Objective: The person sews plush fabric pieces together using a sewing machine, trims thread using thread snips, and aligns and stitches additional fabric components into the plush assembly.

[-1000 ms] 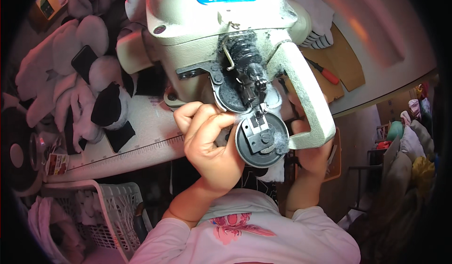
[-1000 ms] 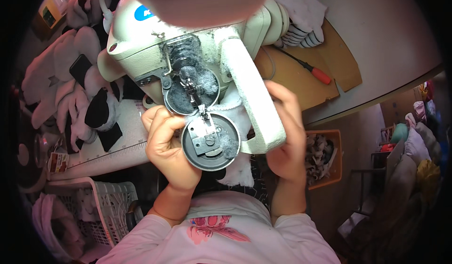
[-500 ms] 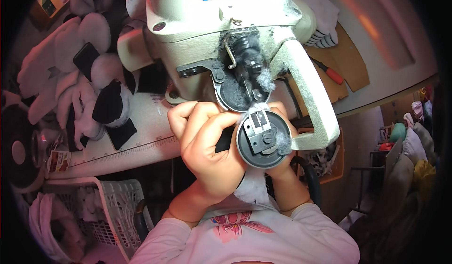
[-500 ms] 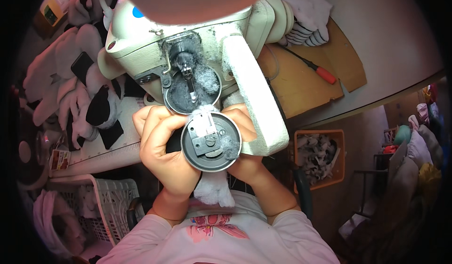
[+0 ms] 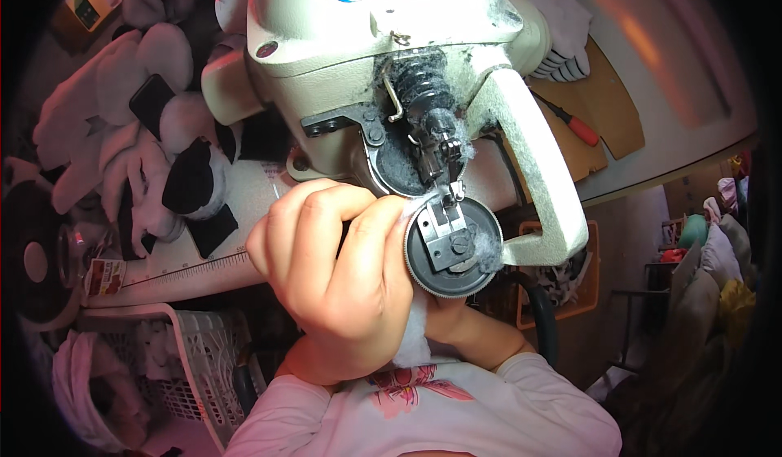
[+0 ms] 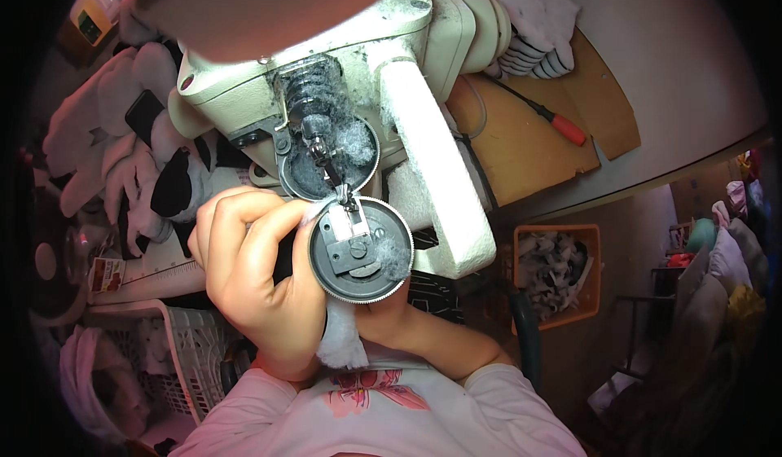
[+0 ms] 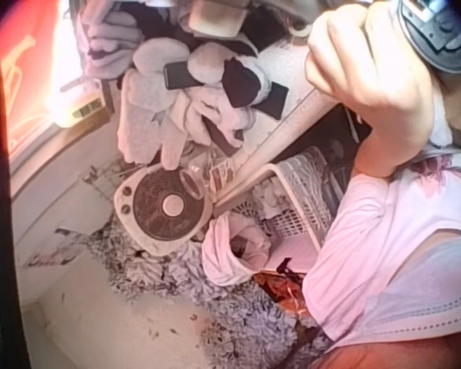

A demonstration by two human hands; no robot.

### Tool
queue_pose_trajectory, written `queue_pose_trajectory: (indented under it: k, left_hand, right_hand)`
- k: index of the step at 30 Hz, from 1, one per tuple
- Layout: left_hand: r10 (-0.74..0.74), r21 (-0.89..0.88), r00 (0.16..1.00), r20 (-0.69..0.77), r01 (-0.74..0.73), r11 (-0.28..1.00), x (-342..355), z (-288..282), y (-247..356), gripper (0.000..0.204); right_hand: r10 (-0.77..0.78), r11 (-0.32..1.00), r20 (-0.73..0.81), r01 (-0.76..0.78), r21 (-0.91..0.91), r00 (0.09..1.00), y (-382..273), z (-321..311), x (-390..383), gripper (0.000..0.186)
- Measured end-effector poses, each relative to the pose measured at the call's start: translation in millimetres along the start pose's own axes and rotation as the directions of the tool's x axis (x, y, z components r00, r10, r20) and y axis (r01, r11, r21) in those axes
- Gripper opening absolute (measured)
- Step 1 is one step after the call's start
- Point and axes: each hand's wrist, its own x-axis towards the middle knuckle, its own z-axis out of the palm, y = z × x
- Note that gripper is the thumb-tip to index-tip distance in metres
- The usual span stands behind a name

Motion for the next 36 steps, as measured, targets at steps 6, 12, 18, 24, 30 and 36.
queue_pose_trajectory:
  k: [6,12,18,24,30,36]
  left_hand:
    - [-0.049,-0.179,0.999,-0.006,0.047,0.983,-11.7,7.2,-4.6,0.021]
    - [0.032,-0.205,0.999,0.030,-0.025,0.978,-24.8,2.7,-15.0,0.023]
    - [0.015,-0.270,0.956,0.292,0.067,0.961,-8.9,-2.8,-15.5,0.008]
    - [-0.072,-0.538,0.933,0.352,0.265,0.801,-8.4,3.6,-29.1,0.003]
    - [-0.075,-0.620,0.986,0.149,0.152,0.769,-11.2,7.8,-35.2,0.010]
    - [-0.166,-0.630,0.975,0.150,0.224,0.743,-12.1,5.8,-31.9,0.008]
  right_hand:
    - [0.023,0.997,0.025,-0.021,-0.080,0.999,-9.0,-4.7,5.1,0.035]
    - [-0.015,0.855,0.086,0.058,-0.515,0.996,-50.6,-24.4,40.8,0.034]
    - [0.094,0.933,0.030,-0.077,-0.353,0.995,-63.1,-17.8,49.3,0.034]
    - [-0.069,0.878,0.048,0.084,-0.472,0.996,-65.0,-17.2,56.2,0.031]
    - [-0.034,0.875,0.081,0.069,-0.479,0.996,-66.7,-16.1,48.4,0.026]
    - [-0.064,0.882,0.058,0.084,-0.463,0.996,-68.9,-19.3,50.3,0.030]
